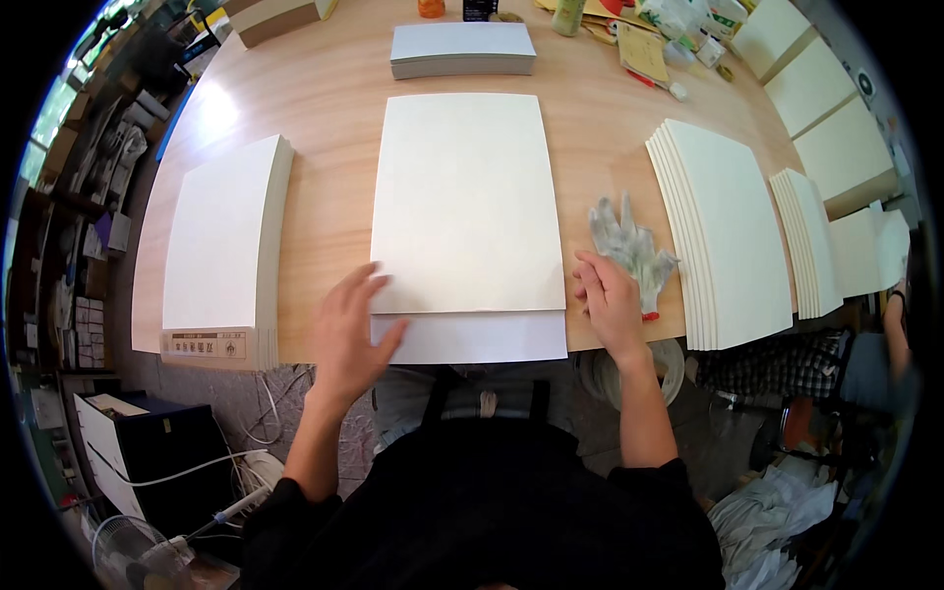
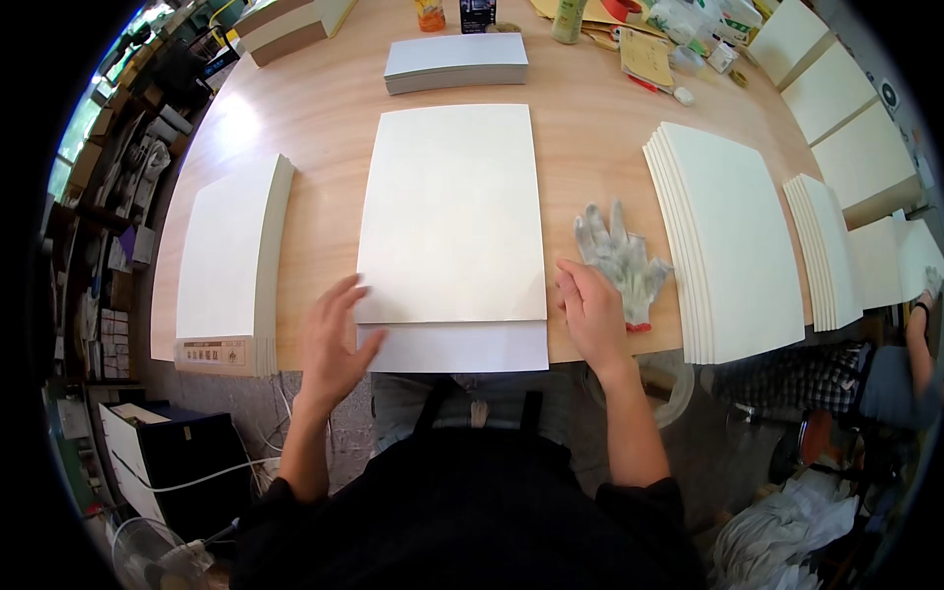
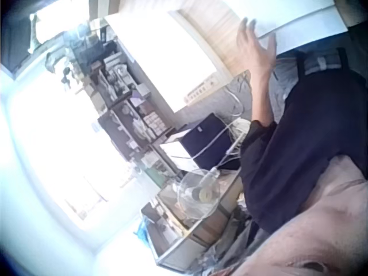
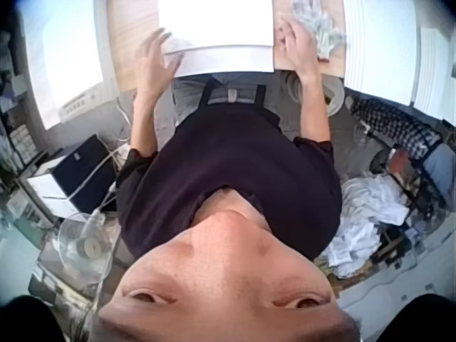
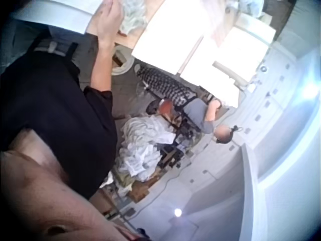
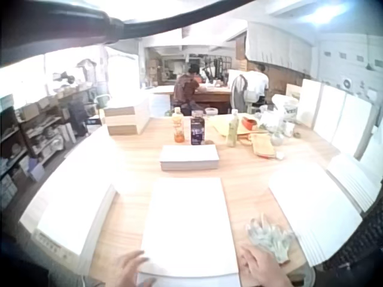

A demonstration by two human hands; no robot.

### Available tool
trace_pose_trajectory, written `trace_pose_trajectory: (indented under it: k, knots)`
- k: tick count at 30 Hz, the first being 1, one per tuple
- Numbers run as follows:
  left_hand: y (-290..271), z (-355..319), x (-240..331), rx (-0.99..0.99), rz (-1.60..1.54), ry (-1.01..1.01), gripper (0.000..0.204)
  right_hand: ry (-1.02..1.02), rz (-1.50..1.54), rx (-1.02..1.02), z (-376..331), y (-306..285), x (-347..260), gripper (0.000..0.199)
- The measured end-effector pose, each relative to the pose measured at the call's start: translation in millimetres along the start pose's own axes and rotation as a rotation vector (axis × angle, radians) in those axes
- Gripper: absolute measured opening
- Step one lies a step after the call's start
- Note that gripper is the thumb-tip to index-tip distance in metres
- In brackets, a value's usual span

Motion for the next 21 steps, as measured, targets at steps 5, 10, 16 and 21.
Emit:
trace_pose_trajectory:
  k: [5, 10, 16, 21]
  knots:
    - [17, 43, 58, -0.293, 0.126, 0.352, 0.097, -0.28, -0.188, 0.249, -17, -24, -5, 0.021]
    - [23, 45, 46, -0.429, 0.1, 0.376, 0.1, -0.143, -0.148, 0.191, -25, -58, 17, 0.027]
    - [8, 49, 54, -0.379, 0.025, 0.343, 0.079, -0.372, -0.27, -0.001, -65, -14, -30, 0.064]
    - [-1, 43, 25, -0.323, 0.031, 0.262, 0.066, -0.399, -0.34, -0.148, -37, 9, -22, 0.048]
Point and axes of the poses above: each hand's wrist, its own z-axis towards the middle knuckle, its own y-axis out of the palm, x = y × z, the point moved 5 cm from there along z, towards the middle knuckle, and after that the axes turned 14 degrees about y, right-handed, at the moved point
